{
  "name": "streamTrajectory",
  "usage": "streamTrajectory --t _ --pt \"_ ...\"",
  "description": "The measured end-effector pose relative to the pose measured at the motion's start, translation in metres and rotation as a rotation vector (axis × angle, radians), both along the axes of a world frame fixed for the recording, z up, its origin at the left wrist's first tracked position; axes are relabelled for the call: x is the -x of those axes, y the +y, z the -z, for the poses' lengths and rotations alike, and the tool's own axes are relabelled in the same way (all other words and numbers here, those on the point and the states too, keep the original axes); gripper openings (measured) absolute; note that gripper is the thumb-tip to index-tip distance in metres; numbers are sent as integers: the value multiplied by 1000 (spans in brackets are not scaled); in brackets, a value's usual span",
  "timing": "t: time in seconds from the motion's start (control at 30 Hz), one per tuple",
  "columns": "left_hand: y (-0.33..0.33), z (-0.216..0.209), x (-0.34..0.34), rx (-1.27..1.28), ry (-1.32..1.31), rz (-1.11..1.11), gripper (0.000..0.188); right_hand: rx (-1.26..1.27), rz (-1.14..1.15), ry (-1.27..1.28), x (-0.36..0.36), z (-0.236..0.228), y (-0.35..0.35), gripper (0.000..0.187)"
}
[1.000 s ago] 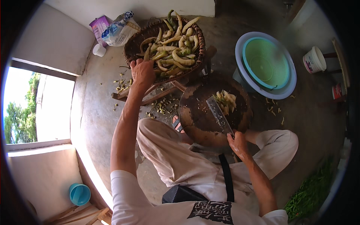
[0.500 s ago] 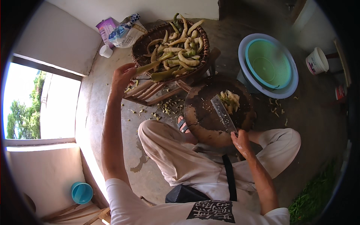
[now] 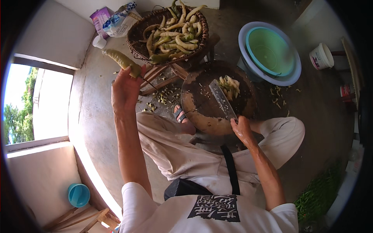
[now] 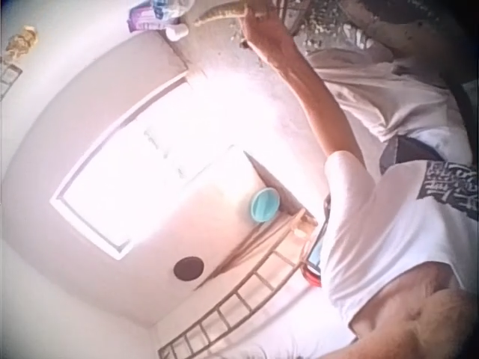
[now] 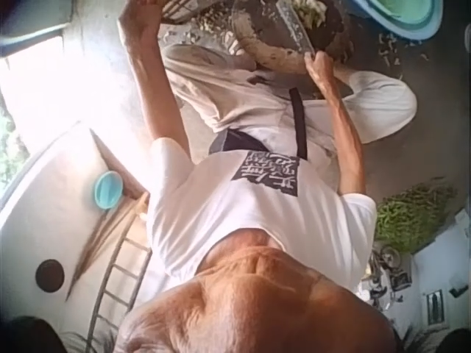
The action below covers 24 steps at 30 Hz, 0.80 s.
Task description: The recorder uses a large knife to slice and peel bamboo shoots on a wooden block.
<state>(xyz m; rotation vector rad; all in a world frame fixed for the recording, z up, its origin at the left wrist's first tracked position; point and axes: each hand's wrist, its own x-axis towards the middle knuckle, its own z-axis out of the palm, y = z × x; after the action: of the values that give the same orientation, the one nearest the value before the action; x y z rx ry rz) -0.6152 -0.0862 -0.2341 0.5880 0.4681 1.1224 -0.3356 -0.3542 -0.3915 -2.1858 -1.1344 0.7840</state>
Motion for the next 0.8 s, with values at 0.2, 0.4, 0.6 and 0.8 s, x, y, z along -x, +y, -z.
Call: streamTrajectory --t 0.2,0.4,0.6,0.8 --pt "-102 141 -68 457 304 3 11 -12 -3 17 5 -6 10 25" --pt "-144 193 -98 720 491 163 17 5 5 22 4 -5 8 26" --pt "-126 168 -98 -1019 1661 -48 42 15 -4 7 3 -12 4 25" --pt "-106 198 -91 -1058 1772 79 22 9 12 30 2 3 2 24"
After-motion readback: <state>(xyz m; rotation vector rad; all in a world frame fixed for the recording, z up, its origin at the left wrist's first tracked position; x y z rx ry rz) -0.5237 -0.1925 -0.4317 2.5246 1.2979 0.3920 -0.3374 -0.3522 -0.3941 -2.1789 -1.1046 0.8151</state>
